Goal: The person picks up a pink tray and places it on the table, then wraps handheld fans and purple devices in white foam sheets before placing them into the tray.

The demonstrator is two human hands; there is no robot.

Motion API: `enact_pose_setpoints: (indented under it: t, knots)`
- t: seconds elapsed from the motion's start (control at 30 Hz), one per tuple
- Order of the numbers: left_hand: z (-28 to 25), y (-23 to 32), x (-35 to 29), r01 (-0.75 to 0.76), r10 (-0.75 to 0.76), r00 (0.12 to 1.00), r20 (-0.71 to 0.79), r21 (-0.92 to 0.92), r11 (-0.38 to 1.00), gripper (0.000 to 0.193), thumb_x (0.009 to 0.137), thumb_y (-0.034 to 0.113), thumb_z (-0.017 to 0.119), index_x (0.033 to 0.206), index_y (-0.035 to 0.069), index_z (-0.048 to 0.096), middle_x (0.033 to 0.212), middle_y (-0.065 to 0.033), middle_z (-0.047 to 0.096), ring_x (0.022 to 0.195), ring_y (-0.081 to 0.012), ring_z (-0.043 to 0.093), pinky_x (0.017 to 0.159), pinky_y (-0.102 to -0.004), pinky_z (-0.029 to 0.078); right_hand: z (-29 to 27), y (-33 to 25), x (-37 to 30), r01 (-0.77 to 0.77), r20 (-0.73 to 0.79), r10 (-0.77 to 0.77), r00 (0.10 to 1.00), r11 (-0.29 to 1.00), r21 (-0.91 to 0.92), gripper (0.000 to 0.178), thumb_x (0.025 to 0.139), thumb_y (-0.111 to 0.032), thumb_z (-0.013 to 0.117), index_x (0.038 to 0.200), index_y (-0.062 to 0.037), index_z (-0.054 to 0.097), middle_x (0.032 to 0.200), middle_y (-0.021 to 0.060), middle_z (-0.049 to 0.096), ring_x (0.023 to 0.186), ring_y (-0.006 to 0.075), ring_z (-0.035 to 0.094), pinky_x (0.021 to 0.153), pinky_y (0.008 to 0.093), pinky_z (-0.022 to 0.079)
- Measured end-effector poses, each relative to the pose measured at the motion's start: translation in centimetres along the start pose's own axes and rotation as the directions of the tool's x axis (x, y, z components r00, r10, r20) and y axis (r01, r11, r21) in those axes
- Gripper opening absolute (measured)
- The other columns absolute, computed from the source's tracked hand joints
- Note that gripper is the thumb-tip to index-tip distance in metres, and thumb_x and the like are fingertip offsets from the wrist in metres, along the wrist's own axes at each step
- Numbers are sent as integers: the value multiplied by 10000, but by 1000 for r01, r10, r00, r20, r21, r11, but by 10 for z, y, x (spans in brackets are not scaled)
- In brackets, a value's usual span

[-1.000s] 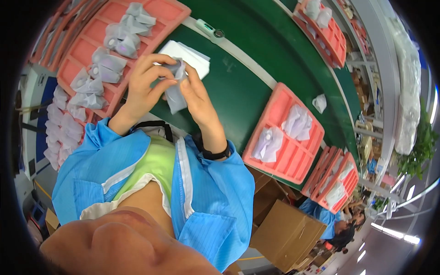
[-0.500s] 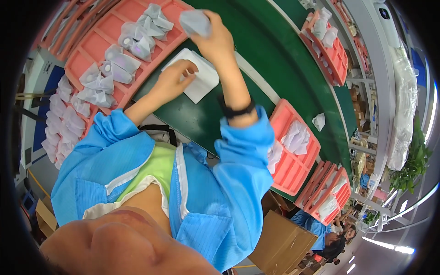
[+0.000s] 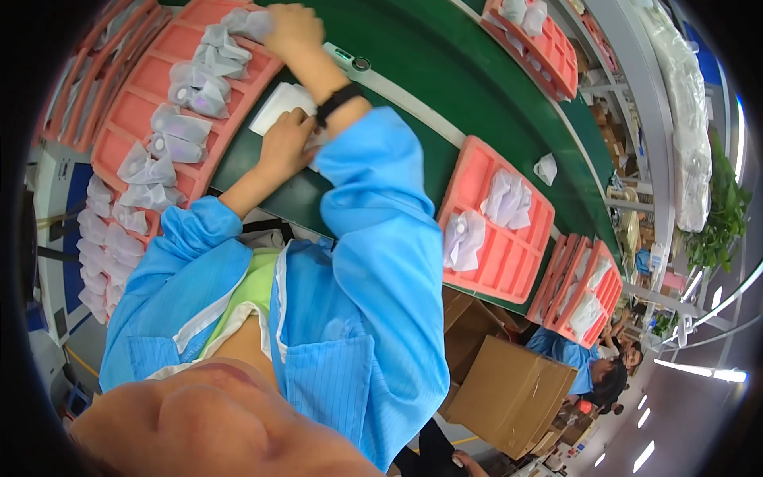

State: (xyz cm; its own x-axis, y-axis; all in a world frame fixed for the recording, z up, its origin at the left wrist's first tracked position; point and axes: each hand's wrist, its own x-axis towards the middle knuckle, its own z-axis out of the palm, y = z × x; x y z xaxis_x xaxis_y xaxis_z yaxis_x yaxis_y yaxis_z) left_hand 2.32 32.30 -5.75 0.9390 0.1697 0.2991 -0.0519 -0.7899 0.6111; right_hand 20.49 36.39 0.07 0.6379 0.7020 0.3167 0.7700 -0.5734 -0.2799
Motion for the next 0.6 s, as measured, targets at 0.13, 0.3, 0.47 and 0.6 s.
enact_pose_setpoints:
  t: [0.13,0.3,0.47,0.6]
  knots:
    - [5,2,2,-89,89,996,2,49,995,250,727,233,749,880,107,595,891,-91,555,815,-298,556,704,-407,462,-23,78,-66,-224,165,311,936,888,-402,443,763,-353,678,1117,-88,641,1184,159,605,1056,332,598,875,443,496]
    - [5,18,2,-94,97,995,-21,94,991,231,721,221,754,844,104,597,875,-84,553,807,-289,555,686,-400,460,-26,118,-111,-323,86,354,931,911,-256,411,777,-338,693,1046,-33,636,1105,184,633,975,332,628,793,426,517]
    - [11,14,2,-132,135,990,-30,87,987,196,713,192,753,827,104,619,823,-75,547,799,-266,558,669,-382,458,-82,64,-153,-302,19,305,952,932,200,367,813,-291,679,982,30,619,827,165,655,784,293,650,667,376,510]
    - [15,-1,2,-160,161,987,-16,60,985,142,758,158,713,827,83,615,791,-91,549,777,-287,564,665,-395,454,-114,42,-204,-398,203,359,911,632,665,437,859,-303,653,1119,44,594,714,105,631,639,180,621,509,285,460]
